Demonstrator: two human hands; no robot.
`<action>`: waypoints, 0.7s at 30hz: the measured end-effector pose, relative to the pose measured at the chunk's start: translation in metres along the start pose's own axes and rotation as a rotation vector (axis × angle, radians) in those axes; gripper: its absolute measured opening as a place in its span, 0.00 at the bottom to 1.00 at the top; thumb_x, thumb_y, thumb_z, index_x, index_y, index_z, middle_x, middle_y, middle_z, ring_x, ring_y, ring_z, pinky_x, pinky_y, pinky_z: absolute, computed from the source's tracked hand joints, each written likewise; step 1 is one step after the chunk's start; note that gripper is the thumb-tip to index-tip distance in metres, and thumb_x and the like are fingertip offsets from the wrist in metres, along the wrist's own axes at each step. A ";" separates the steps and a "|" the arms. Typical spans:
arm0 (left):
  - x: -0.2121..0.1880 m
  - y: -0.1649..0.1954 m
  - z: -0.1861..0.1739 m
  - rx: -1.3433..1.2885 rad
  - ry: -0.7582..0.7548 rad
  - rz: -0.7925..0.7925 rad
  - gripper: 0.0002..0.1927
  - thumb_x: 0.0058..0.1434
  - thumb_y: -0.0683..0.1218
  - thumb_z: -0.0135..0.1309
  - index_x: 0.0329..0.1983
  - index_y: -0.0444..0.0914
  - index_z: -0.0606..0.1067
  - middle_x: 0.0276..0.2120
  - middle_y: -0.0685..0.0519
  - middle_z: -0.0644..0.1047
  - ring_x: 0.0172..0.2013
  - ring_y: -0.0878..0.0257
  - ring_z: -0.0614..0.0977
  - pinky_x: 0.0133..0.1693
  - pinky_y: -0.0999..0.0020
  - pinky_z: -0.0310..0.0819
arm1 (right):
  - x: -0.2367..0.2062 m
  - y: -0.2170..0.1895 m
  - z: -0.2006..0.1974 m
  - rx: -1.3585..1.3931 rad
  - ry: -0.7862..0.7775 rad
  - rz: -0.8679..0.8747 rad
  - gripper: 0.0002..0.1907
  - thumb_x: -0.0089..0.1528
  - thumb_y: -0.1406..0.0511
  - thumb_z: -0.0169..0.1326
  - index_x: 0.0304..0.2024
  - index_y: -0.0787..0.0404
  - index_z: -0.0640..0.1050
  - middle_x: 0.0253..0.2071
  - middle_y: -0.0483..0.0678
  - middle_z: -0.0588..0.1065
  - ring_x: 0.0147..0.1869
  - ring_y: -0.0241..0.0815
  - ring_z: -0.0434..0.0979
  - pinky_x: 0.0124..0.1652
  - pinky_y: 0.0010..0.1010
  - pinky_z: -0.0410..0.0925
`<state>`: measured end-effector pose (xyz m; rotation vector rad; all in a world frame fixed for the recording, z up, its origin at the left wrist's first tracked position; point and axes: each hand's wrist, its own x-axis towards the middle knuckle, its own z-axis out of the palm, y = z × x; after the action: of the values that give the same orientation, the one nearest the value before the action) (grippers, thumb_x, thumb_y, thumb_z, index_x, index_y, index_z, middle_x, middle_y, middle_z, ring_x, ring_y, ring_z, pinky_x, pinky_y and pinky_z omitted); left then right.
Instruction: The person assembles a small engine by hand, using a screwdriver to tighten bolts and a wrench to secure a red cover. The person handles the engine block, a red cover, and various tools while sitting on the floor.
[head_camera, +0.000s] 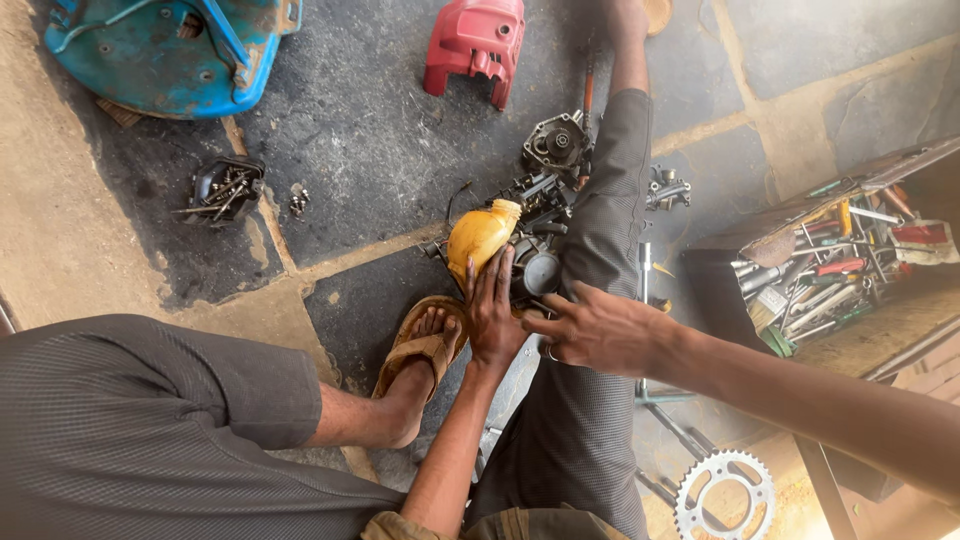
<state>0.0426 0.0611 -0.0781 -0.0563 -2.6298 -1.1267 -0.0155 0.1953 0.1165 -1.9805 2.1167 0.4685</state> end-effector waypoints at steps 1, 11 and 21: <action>0.001 0.000 0.000 -0.034 0.013 0.006 0.62 0.46 0.67 0.69 0.77 0.36 0.54 0.69 0.43 0.69 0.69 0.51 0.70 0.75 0.45 0.44 | 0.001 0.003 -0.002 0.103 -0.229 0.026 0.12 0.55 0.56 0.53 0.41 0.44 0.80 0.44 0.37 0.78 0.44 0.40 0.78 0.40 0.35 0.70; 0.004 0.003 -0.004 -0.010 0.032 0.028 0.58 0.54 0.71 0.62 0.76 0.34 0.56 0.68 0.42 0.70 0.68 0.49 0.74 0.75 0.43 0.49 | 0.013 0.009 -0.004 0.525 -0.478 0.241 0.13 0.55 0.60 0.64 0.20 0.57 0.77 0.19 0.42 0.72 0.21 0.38 0.69 0.24 0.36 0.66; -0.001 -0.003 0.001 -0.092 0.028 0.026 0.56 0.58 0.74 0.56 0.76 0.32 0.57 0.70 0.40 0.69 0.69 0.46 0.72 0.75 0.43 0.50 | 0.013 -0.008 0.013 0.628 -0.312 0.486 0.07 0.42 0.66 0.62 0.15 0.55 0.75 0.13 0.43 0.67 0.17 0.38 0.63 0.19 0.38 0.59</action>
<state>0.0432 0.0603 -0.0815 -0.0917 -2.5442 -1.2301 -0.0092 0.1878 0.0987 -0.9921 2.1665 0.1331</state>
